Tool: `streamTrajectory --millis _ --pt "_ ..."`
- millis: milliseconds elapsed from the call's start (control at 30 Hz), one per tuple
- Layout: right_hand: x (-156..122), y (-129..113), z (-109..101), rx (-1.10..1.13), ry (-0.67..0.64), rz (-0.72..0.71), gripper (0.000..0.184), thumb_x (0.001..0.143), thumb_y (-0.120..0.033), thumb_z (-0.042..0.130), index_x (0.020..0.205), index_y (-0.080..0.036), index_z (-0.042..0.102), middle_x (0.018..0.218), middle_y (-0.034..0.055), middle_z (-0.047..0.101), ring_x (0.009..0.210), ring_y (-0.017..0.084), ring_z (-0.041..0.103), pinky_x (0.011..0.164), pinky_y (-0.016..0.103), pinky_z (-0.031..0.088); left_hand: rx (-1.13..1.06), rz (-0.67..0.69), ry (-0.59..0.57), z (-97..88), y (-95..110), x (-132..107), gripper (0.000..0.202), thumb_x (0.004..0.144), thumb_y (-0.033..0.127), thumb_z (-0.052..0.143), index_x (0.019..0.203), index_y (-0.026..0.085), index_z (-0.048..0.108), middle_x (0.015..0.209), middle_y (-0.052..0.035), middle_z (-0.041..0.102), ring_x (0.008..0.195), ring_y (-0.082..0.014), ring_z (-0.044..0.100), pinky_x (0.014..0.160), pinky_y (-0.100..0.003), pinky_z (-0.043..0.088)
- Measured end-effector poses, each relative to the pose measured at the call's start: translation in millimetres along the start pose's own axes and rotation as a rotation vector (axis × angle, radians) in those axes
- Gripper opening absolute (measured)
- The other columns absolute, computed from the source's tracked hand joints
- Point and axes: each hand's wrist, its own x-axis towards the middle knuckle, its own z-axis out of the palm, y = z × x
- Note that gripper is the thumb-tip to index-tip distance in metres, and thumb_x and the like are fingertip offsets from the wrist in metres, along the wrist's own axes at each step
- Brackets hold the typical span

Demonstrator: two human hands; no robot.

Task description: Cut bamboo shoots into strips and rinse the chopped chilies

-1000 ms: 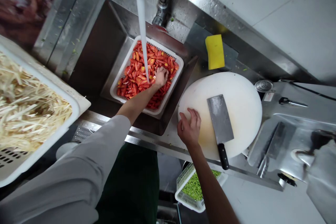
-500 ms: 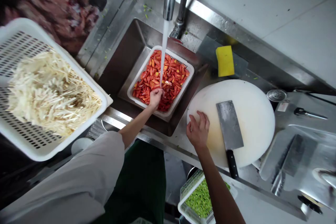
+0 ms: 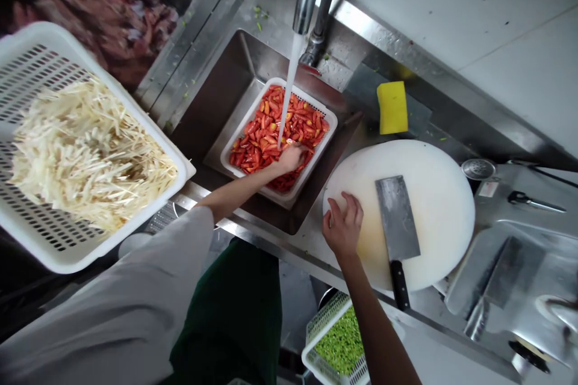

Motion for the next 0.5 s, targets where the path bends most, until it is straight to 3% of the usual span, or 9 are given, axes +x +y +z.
streamTrajectory --millis 67,133,233,300,400,500 --pt "0 1 0 0.003 -0.004 -0.004 0.037 0.092 -0.012 0.063 0.127 -0.020 0.070 0.147 0.0178 0.053 0.142 0.034 0.050 0.115 0.059 0.050 0.054 0.063 -0.025 -0.2 10 47 0.062 0.099 0.010 0.046 0.159 0.017 0.058 0.166 -0.0156 0.054 0.156 -0.0312 0.046 0.129 -0.053 0.040" --pt "-1 1 -1 0.004 -0.020 -0.008 0.039 0.091 -0.011 0.064 0.128 -0.021 0.069 0.147 0.0177 0.053 0.143 0.034 0.049 0.116 0.059 0.050 0.082 0.095 -0.090 2.1 7 80 0.071 0.097 0.010 0.050 0.167 0.021 0.048 0.180 -0.0116 0.035 0.168 -0.0355 0.024 0.134 -0.067 0.024" --pt "-2 2 -1 -0.004 -0.032 -0.002 0.039 0.091 -0.011 0.065 0.129 -0.022 0.069 0.149 0.0174 0.052 0.143 0.034 0.049 0.116 0.058 0.050 0.102 0.112 -0.132 9.9 -16 97 0.061 0.102 0.019 0.050 0.163 0.027 0.054 0.183 -0.0066 0.030 0.170 -0.0383 0.013 0.133 -0.078 0.009" --pt "-3 2 -1 -0.005 -0.035 0.009 0.039 0.092 -0.012 0.065 0.129 -0.022 0.069 0.149 0.0170 0.052 0.143 0.035 0.049 0.116 0.058 0.050 0.083 0.123 -0.090 15.0 -36 87 0.050 0.106 0.025 0.047 0.153 0.028 0.065 0.177 -0.0081 0.041 0.169 -0.0369 0.017 0.134 -0.074 0.007" --pt "-3 2 0 0.017 -0.038 0.027 0.040 0.092 -0.012 0.065 0.130 -0.023 0.069 0.149 0.0167 0.053 0.144 0.035 0.049 0.117 0.059 0.050 0.031 0.106 -0.049 16.9 -61 50 0.042 0.107 0.026 0.047 0.137 0.027 0.076 0.162 -0.0121 0.057 0.166 -0.0348 0.027 0.136 -0.066 0.011" --pt "-3 0 0 0.034 -0.028 0.035 0.040 0.091 -0.012 0.065 0.130 -0.022 0.071 0.150 0.0171 0.053 0.144 0.035 0.048 0.118 0.059 0.049 0.060 0.036 -0.050 13.1 -76 2 0.041 0.108 0.031 0.047 0.138 0.031 0.074 0.162 -0.0114 0.057 0.161 -0.0358 0.035 0.135 -0.069 0.010"
